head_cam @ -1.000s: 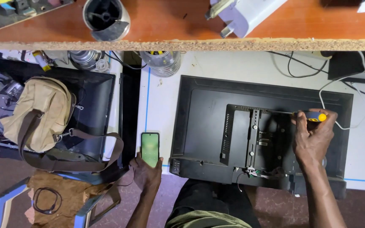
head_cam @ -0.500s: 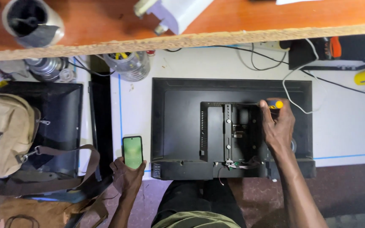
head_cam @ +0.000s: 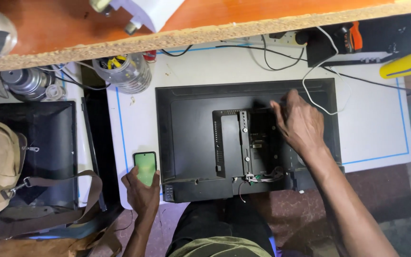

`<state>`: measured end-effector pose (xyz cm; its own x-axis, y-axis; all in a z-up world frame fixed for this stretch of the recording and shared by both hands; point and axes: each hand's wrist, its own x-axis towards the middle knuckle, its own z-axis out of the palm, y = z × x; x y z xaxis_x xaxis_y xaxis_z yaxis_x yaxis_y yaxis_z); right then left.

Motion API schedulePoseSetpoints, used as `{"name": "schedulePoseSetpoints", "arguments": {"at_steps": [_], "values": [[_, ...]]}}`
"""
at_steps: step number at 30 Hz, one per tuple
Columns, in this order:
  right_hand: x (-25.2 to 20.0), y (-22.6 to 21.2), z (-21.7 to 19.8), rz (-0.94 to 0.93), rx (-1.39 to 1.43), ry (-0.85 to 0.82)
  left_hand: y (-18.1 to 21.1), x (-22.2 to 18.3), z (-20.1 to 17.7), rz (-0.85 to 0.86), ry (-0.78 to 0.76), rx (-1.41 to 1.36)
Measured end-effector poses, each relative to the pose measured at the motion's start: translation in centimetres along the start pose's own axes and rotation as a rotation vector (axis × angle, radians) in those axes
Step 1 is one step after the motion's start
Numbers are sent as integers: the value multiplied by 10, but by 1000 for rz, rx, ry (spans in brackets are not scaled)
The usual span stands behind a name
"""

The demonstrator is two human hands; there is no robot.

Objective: A person uses a manual screwdriver to remove screws from the back panel of a television set on a workbench.

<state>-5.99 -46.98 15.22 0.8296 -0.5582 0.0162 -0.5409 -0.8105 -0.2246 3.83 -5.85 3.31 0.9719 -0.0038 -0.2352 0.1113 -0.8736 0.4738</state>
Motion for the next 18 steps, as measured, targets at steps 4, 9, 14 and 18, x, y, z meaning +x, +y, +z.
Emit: {"name": "schedulePoseSetpoints", "arguments": {"at_steps": [4, 9, 14, 18], "values": [[13, -1, -10, 114, -80, -223, 22, -1, 28, 213, 128, -213], [17, -5, -26, -143, 76, -346, 79, 3, 83, 397, 11, -360], [15, -8, -36, -192, 212, -319, 180, -5, 104, 567, -254, -417], [14, -4, -30, -73, 22, -157, 234, 0, 127, 740, -432, -261]]}}
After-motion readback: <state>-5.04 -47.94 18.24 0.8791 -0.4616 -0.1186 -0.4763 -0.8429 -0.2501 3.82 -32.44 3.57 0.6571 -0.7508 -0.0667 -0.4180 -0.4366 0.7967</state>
